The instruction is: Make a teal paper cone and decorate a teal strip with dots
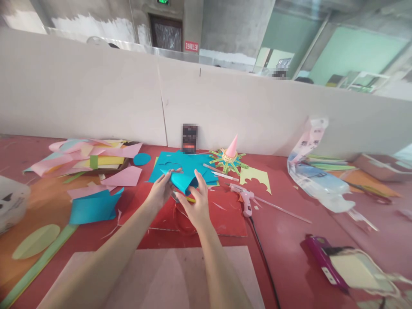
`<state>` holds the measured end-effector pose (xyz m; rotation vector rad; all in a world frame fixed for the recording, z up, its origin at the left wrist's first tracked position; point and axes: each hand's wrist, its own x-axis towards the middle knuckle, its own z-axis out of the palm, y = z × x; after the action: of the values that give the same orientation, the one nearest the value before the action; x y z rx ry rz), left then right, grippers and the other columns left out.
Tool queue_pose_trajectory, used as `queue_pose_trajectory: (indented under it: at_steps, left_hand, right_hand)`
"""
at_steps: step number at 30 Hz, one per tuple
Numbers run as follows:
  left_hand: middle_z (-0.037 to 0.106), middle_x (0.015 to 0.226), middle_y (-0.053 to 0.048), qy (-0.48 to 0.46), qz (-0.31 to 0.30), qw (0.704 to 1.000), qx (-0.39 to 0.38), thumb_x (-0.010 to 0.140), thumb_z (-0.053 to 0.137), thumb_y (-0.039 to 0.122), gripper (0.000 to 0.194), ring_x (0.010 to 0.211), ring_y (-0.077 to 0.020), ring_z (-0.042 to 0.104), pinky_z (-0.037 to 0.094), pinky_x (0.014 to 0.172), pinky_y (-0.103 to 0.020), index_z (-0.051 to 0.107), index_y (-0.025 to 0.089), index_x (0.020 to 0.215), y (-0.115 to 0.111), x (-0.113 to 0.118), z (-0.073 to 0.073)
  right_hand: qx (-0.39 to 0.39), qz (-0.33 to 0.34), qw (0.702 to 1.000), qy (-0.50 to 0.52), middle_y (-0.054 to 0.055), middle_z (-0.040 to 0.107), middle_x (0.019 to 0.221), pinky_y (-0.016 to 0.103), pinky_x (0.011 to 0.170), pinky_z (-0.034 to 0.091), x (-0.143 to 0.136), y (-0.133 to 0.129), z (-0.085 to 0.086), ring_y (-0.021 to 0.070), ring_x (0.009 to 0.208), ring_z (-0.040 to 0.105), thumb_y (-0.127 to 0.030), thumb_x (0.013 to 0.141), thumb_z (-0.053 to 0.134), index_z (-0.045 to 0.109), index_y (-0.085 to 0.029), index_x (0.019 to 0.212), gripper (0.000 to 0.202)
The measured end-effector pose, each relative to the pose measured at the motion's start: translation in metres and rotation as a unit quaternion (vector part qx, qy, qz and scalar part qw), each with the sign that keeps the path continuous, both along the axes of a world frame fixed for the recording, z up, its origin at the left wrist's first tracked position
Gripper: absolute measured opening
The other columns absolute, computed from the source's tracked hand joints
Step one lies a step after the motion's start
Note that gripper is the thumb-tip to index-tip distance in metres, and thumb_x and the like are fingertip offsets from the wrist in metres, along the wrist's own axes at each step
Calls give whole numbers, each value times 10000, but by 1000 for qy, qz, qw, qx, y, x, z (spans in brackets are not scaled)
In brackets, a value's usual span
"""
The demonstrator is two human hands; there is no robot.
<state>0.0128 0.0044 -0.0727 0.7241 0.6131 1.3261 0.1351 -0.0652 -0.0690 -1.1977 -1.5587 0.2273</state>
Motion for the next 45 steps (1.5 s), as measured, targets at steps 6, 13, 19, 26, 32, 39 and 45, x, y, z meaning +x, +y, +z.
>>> queue_pose_trajectory:
  at_steps: [6, 13, 19, 26, 32, 39, 45]
  left_hand:
    - [615, 1122, -96, 18, 11, 998, 58, 679, 675, 306, 268, 1014, -216, 574, 485, 797, -318, 554, 174, 879, -5, 5, 3]
    - [531, 1253, -72, 97, -20, 991, 93, 666, 680, 308, 286, 734, -139, 624, 521, 610, -263, 590, 197, 912, -7, -1, 6]
    - [586, 1179, -89, 125, 6, 987, 100, 717, 625, 355, 312, 1022, -203, 559, 471, 789, -257, 637, 174, 972, -3, -7, 9]
    - [600, 1162, -100, 144, 3, 984, 102, 718, 617, 391, 344, 1028, -239, 554, 451, 836, -324, 657, 166, 975, 2, -8, 2]
    - [610, 1149, -95, 156, 3, 981, 113, 720, 605, 426, 353, 991, -231, 575, 453, 835, -330, 664, 171, 957, 0, -8, 5]
    - [610, 1146, -101, 139, 3, 984, 108, 757, 552, 449, 377, 1002, -235, 574, 451, 853, -348, 657, 162, 978, 0, -10, 6]
    - [602, 1158, -96, 134, -11, 986, 97, 738, 594, 403, 344, 987, -221, 578, 443, 881, -359, 652, 156, 970, -1, -6, 6]
  right_hand:
    - [-56, -48, 990, 119, 69, 422, 1341, 378, 891, 416, 13, 10, -8, 242, 1123, 475, -360, 813, 506, 609, -193, 681, 237]
    - [-100, -34, 977, 184, 94, 481, 1278, 323, 890, 413, 24, 19, -20, 227, 1115, 494, -397, 800, 504, 636, -190, 926, 276]
    - [-141, -54, 955, 254, 106, 621, 1073, 343, 850, 422, 26, 21, -21, 240, 989, 564, -434, 755, 524, 620, -154, 967, 365]
    - [-156, -57, 948, 271, 94, 661, 937, 348, 808, 431, 29, 24, -28, 246, 912, 580, -472, 740, 523, 626, -140, 928, 396]
    - [-147, -58, 951, 267, 63, 659, 815, 306, 680, 447, 32, 25, -32, 214, 777, 571, -507, 726, 521, 630, -151, 859, 395]
    - [-147, -68, 957, 241, 22, 601, 706, 282, 673, 411, 34, 23, -29, 176, 697, 520, -464, 734, 544, 574, -159, 715, 307]
    - [-145, -59, 961, 230, 47, 632, 784, 277, 695, 406, 31, 21, -22, 189, 750, 528, -458, 752, 520, 587, -157, 770, 309]
